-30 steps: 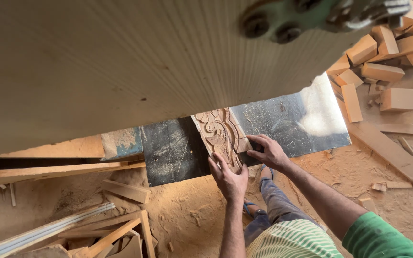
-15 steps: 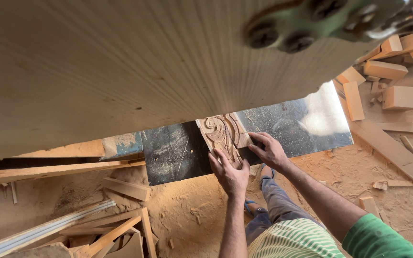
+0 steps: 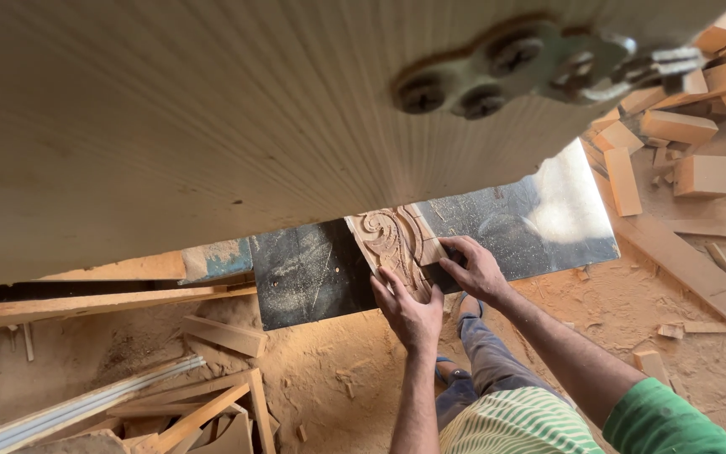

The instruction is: The person guides a rectangular wooden piece with a pre-carved floral pattern through a bandsaw. They use both hands to follow the marked outline, trimming the edges to shape the decorative panel. The cut-off wood pieces fall away as the panel is progressively shaped.

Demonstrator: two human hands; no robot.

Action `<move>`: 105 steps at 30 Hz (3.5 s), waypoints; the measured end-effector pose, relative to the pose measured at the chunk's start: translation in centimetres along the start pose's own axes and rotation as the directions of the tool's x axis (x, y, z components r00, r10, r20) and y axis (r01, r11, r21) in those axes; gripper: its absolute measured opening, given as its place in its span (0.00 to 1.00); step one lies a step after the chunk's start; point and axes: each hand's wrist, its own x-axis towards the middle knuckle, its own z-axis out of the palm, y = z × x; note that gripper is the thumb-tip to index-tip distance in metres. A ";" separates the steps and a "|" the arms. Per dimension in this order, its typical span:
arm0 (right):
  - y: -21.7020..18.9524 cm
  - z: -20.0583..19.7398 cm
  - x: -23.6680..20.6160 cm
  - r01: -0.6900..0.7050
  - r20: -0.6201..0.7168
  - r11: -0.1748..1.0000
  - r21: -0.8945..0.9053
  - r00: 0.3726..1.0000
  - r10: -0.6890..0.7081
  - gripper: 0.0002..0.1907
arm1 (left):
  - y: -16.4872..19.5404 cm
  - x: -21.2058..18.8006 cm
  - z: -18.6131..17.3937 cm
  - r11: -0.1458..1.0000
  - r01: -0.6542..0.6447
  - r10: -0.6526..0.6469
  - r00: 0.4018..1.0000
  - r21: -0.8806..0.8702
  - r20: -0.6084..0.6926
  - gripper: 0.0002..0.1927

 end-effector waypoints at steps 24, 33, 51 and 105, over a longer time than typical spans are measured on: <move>-1.2 -1.3 2.2 -0.074 -0.038 0.997 -0.035 0.997 0.073 0.23 | -0.7 1.2 1.5 0.997 -0.055 0.057 0.998 0.054 -0.035 0.66; -0.5 -1.8 1.8 0.066 0.006 0.996 -0.057 0.998 -0.066 0.25 | -1.7 -0.4 2.2 0.987 -0.116 0.105 0.989 -0.108 -0.105 0.64; -0.9 -1.5 2.4 -0.034 0.031 0.998 -0.046 0.999 0.036 0.25 | -1.3 0.6 3.3 0.995 -0.090 0.085 0.989 -0.039 -0.121 0.65; -2.9 -3.7 3.5 -0.105 -0.056 0.994 -0.010 0.993 0.104 0.22 | 3.0 0.5 5.9 0.990 -0.056 0.029 0.980 -0.129 -0.198 0.67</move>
